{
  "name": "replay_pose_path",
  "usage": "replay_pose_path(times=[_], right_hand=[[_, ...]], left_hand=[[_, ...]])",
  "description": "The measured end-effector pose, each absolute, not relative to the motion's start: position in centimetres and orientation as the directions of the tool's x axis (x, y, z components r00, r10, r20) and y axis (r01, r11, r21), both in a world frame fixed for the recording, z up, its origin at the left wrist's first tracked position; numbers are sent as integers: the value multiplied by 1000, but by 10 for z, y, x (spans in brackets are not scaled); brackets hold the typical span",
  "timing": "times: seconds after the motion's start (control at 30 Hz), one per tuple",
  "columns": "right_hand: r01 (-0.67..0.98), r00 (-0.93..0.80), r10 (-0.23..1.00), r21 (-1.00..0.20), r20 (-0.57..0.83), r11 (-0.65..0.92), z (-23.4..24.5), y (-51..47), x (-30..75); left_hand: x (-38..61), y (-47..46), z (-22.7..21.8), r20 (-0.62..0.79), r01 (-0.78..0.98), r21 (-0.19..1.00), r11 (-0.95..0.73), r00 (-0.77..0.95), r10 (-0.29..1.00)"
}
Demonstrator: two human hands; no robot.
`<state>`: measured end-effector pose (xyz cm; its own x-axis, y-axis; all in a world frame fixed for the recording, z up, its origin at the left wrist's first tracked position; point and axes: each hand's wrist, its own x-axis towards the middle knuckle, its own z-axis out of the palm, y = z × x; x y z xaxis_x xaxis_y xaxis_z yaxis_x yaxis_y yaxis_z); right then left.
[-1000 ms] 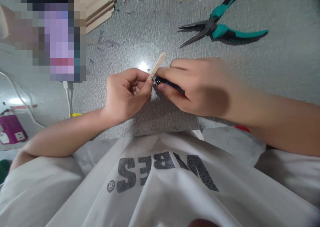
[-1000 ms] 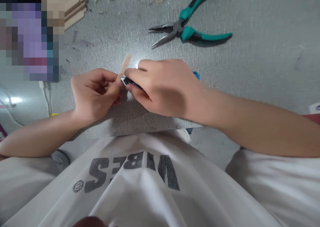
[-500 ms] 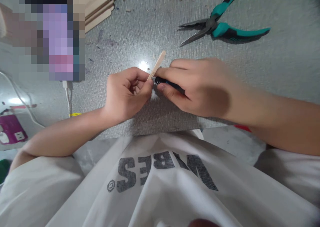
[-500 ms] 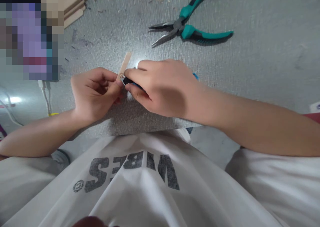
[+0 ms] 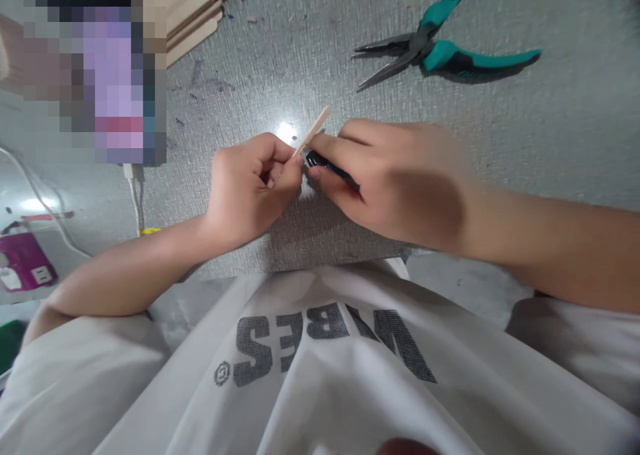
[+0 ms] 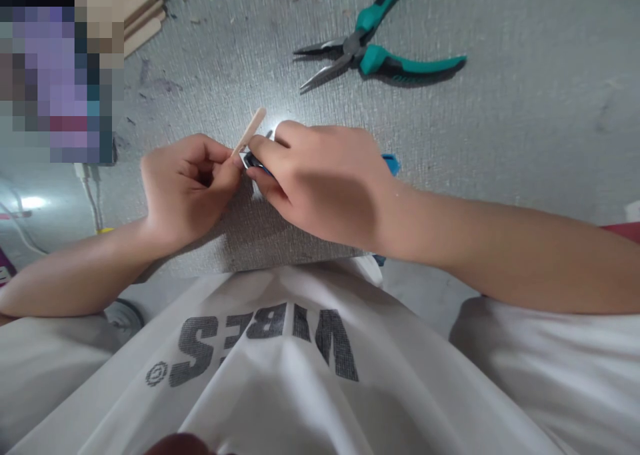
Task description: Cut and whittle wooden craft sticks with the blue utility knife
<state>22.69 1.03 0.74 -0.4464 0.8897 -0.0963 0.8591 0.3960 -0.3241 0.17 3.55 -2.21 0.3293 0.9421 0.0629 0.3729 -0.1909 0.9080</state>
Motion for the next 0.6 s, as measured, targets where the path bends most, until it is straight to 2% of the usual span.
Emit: replay_pose_path(times=[0.13,0.27,0.47,0.6], right_hand=[[881,-399,893,-357,-208,310,8,12,226],[897,-300,927,-397,-226,193,8,17,226],[906,-365,876,-335,-315,258,9,23,228],[856,-406,882,-437,-239,276,-1,22,234]], left_hand=[[3,35,-22,54,388,902,-190,335,941],[4,33,-22,40,406,897,-173,313,949],[1,32,-23,106,357,902,-244,365,925],[-1,33,-24,96,349,906,-239,381,919]])
